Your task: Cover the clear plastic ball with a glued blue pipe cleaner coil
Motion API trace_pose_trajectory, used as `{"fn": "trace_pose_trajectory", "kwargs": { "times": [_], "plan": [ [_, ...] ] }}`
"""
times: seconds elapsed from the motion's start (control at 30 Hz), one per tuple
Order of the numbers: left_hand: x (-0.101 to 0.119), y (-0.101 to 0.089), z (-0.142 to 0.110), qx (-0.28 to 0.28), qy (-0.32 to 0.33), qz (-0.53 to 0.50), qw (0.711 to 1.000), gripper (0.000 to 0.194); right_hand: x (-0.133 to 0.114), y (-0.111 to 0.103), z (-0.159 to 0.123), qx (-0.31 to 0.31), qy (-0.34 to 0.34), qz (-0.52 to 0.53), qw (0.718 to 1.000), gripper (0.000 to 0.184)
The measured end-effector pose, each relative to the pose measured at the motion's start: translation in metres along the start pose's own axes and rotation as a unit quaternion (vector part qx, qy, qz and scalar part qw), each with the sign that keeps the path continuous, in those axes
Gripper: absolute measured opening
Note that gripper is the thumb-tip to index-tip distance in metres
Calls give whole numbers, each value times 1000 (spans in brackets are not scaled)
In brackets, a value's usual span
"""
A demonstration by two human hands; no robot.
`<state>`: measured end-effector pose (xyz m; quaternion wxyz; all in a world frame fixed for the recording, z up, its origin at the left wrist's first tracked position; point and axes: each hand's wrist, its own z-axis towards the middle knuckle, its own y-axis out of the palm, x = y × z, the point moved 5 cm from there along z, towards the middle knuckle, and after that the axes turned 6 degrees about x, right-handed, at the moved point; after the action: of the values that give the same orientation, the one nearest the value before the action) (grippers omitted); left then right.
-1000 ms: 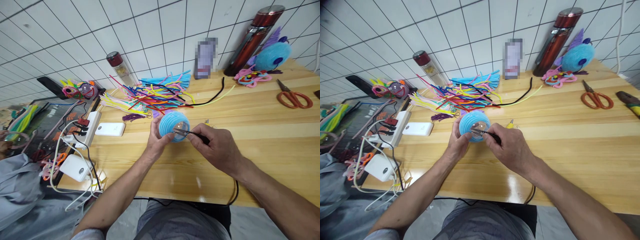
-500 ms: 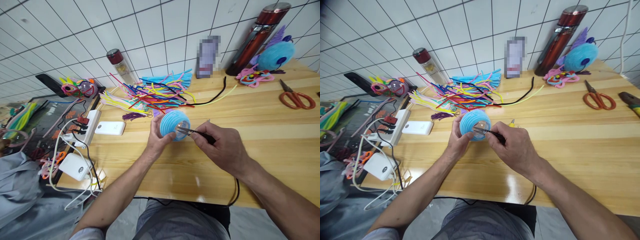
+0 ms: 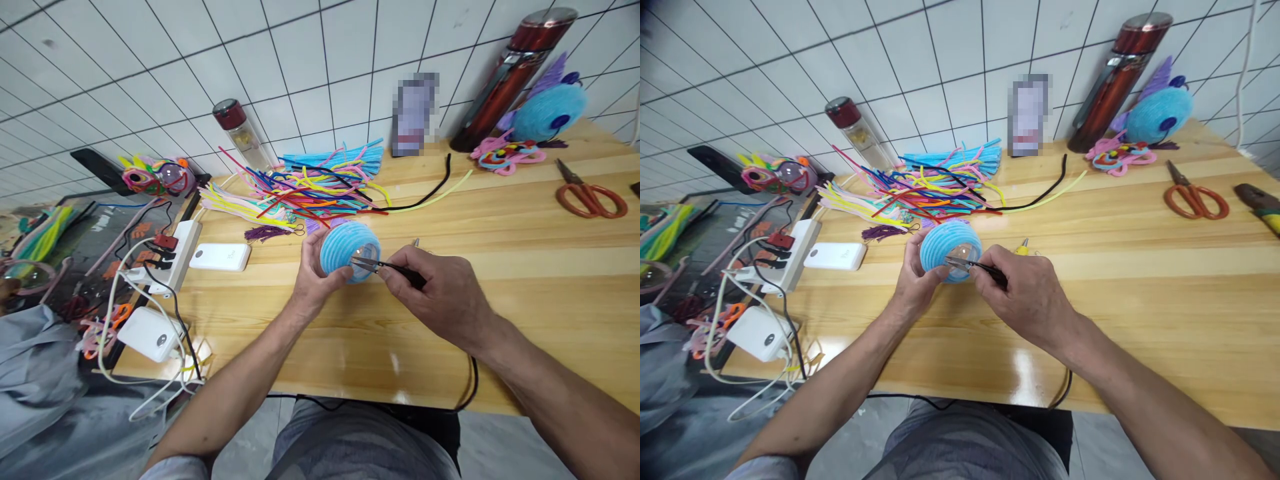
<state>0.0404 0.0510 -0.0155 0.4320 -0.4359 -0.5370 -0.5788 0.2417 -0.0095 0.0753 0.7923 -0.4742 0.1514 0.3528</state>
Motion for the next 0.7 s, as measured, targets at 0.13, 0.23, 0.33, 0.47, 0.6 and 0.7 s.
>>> {"fn": "trace_pose_trajectory", "kwargs": {
  "times": [0.13, 0.23, 0.33, 0.47, 0.6, 0.7],
  "plan": [
    [1, 1, 0, -9, 4, 4, 1000, 94, 0, 0, 1, -3, 8, 3, 1000, 18],
    [0, 1, 0, -15, 3, 6, 1000, 93, 0, 0, 1, -4, 11, 3, 1000, 17],
    [-1, 0, -1, -15, -2, 4, 1000, 92, -1, 1, 1, 1, 8, 5, 1000, 19],
    [-2, 1, -2, -14, -12, -2, 1000, 91, -1, 1, 1, -1, 12, 10, 1000, 20],
    [-1, 1, -3, -8, -19, -15, 1000, 91, -1, 0, 1, -15, 28, 11, 999, 21],
    [1, 2, -3, 0, -11, -13, 1000, 93, 0, 0, 0, -19, 38, 9, 999, 21]
  ]
}}
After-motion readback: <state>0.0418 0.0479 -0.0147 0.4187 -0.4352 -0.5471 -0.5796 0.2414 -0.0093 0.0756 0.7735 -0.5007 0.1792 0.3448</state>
